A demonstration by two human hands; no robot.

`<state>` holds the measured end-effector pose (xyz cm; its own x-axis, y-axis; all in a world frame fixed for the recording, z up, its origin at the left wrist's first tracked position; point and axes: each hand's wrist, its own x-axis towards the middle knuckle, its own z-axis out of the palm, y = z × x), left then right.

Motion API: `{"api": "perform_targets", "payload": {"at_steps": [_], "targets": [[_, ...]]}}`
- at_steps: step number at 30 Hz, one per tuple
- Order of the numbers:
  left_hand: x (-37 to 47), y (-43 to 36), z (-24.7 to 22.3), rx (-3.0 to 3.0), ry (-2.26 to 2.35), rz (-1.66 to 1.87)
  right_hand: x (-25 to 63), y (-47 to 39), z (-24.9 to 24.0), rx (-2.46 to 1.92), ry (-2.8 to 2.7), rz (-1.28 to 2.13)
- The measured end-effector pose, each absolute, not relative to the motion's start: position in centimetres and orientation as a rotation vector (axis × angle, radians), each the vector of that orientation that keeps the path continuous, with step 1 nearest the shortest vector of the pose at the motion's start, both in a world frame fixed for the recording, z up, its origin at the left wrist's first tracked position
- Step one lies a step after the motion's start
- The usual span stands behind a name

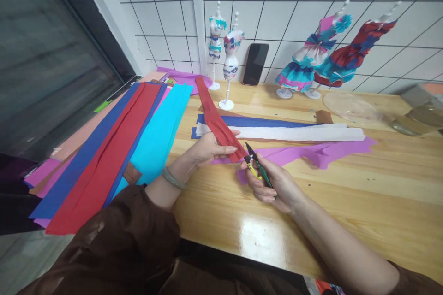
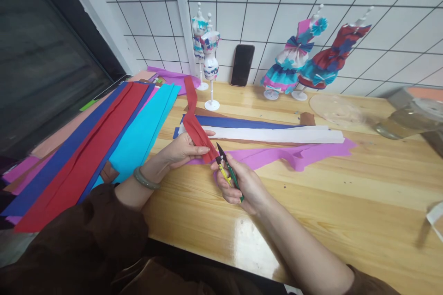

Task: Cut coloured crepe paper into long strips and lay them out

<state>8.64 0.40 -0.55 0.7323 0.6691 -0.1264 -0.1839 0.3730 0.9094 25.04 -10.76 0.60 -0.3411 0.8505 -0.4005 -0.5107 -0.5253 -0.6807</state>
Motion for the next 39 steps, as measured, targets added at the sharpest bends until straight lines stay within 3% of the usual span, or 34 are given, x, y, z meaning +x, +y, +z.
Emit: {"api": "perform_targets", "payload": {"at_steps": [18, 33, 39], "targets": [[8.66, 0.57, -0.42, 1.145, 0.545, 0.602, 24.82, -10.76, 0.34, -1.051, -0.613, 1.860], [8.87, 0.36, -1.12, 1.244, 0.501, 0.583, 25.15, -10.43, 0.10, -1.035, -0.501, 2.045], [9.03, 0.12, -1.02, 1.220, 0.503, 0.550, 24.83, -10.46, 0.57, -1.047, -0.505, 1.962]]}}
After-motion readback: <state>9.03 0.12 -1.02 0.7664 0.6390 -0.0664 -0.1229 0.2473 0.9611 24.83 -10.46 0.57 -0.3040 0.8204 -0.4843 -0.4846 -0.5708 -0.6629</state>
